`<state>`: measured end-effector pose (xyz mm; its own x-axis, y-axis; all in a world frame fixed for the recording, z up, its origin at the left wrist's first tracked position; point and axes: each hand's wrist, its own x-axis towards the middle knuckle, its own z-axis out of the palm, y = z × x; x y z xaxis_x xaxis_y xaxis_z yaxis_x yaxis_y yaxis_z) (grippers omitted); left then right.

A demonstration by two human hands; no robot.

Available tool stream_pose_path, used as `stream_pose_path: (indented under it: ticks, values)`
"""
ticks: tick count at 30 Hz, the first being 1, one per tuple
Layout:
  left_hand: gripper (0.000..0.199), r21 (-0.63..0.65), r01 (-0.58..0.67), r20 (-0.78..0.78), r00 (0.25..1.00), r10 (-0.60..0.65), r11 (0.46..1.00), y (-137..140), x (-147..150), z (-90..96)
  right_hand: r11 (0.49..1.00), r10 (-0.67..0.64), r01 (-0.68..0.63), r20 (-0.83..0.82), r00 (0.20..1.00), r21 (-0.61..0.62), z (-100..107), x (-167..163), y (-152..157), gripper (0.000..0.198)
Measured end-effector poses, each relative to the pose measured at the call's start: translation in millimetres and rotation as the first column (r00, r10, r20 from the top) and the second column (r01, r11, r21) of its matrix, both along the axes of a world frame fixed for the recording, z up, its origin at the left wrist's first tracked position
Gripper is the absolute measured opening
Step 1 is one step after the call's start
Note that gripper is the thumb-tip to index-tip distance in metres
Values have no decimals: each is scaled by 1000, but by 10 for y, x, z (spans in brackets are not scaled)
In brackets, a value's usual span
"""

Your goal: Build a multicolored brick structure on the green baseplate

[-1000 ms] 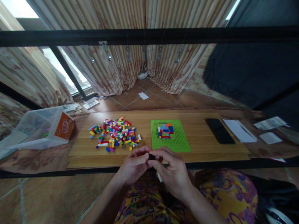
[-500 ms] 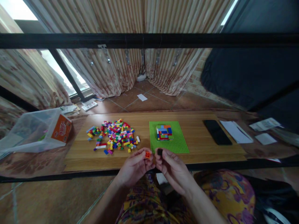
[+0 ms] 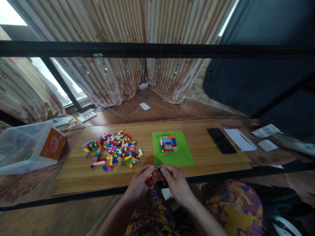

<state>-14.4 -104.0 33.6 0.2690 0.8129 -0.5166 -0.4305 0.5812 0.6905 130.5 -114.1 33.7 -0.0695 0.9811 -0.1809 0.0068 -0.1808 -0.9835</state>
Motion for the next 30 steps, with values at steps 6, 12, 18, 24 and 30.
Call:
stream_pose_path:
  ticks: [6, 12, 18, 24, 30]
  values:
    - [40, -57, 25, -57, 998, -28, 998, 14, 110, -21, 995, 45, -59, 172, 984, 82, -17, 55, -7, 34]
    - [40, 8, 57, -36, 998, -57, 998, 28, 149, -51, 997, -27, 15, 147, 989, 81, -67, 62, -13, 32]
    - [39, 98, 69, -67, 996, -62, 993, 42, 203, -79, 986, -130, 117, 113, 985, 116, -92, 85, -5, 30]
    - [34, 226, 169, -160, 978, -134, 960, 89, 241, -96, 970, -242, 243, -26, 970, 26, -105, 120, 30, 29]
    - [31, 235, 145, -206, 974, -97, 961, 157, 330, -50, 956, -293, 287, -126, 948, -68, -129, 118, 55, 31]
